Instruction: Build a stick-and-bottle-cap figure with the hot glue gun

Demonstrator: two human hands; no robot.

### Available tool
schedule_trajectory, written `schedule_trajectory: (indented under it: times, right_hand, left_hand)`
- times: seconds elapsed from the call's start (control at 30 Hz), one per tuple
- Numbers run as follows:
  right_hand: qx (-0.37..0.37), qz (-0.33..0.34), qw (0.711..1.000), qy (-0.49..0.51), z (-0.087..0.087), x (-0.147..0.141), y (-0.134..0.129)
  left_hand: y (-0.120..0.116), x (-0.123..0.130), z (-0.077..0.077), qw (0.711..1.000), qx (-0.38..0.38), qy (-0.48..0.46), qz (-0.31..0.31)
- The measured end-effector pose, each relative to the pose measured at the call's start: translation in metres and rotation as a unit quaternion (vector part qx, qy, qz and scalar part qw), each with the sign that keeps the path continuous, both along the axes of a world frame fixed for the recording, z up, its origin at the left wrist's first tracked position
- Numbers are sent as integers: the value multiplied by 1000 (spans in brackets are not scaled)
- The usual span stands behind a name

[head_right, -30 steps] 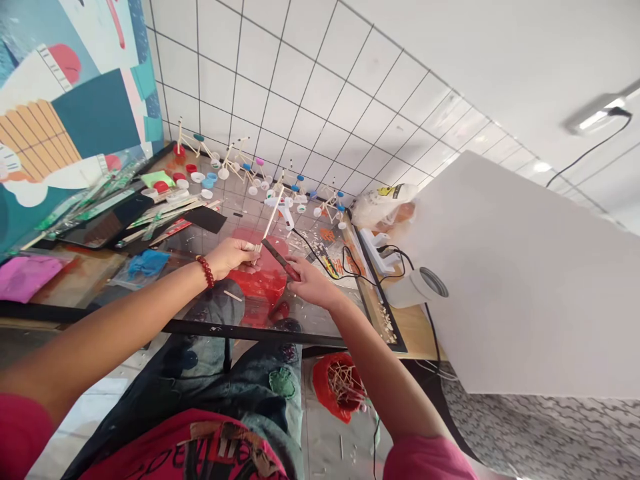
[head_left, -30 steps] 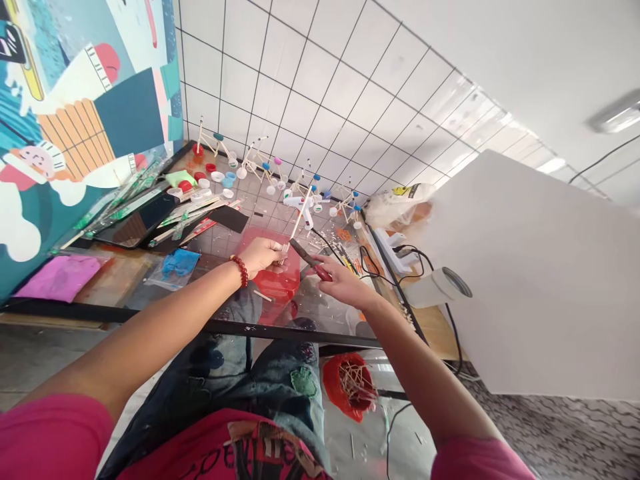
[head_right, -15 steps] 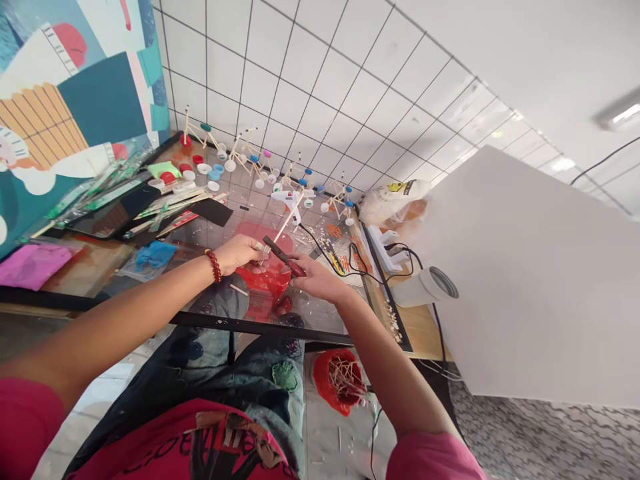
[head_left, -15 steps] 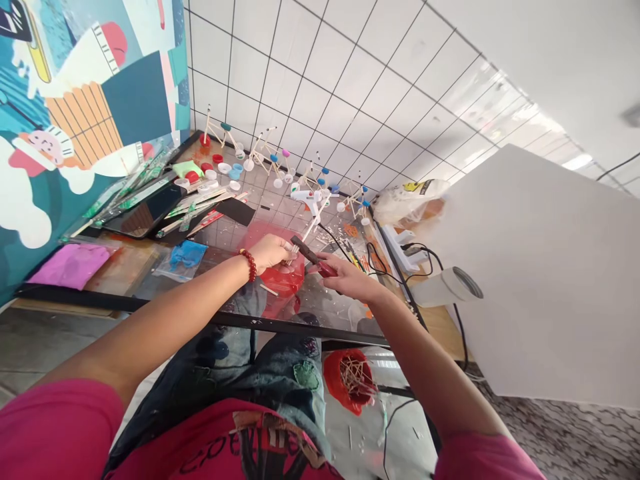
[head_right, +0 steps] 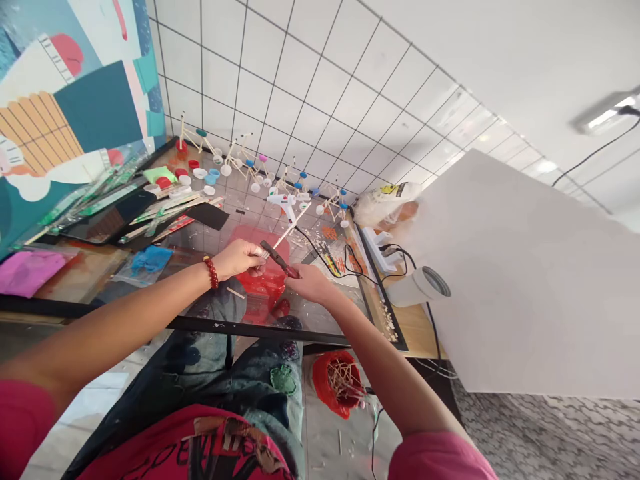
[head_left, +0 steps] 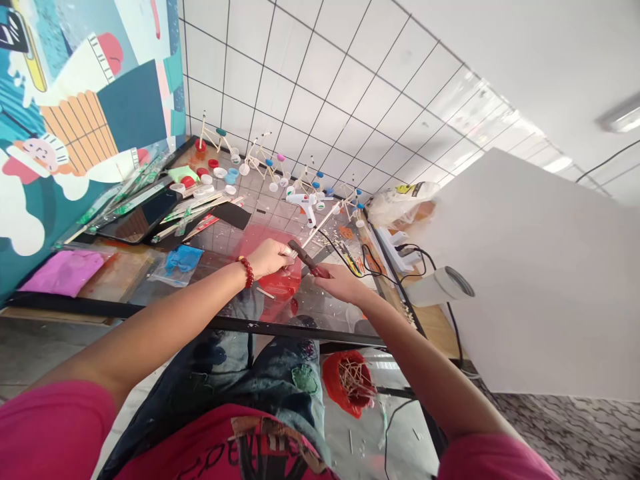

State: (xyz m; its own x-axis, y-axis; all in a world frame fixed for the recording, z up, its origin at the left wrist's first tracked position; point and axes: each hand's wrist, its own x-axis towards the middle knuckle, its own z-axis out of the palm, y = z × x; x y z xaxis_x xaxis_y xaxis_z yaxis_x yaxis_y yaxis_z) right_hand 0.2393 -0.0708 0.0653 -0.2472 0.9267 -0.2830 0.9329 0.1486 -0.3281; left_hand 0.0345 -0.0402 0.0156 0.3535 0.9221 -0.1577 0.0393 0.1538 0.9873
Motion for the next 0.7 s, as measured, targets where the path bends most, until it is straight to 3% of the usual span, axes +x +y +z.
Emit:
schedule_trajectory:
  times: [0.2,0.4,0.53,0.7]
  right_hand:
    - [17,27,997,-69,-2,-4,-1]
    - [19,27,996,-85,-1,-10,6]
    - [-5,17,999,-40,2,-17,10]
    - [-89,-16,995,42,7,-34,13]
  left_hand:
    - [0,1,-4,999,36,2,-7]
    - [-6,6,1,1000,17,2,-4]
    - [-8,9,6,1000,-4,2,28]
    - [-5,-1,18,998,-42,9,48]
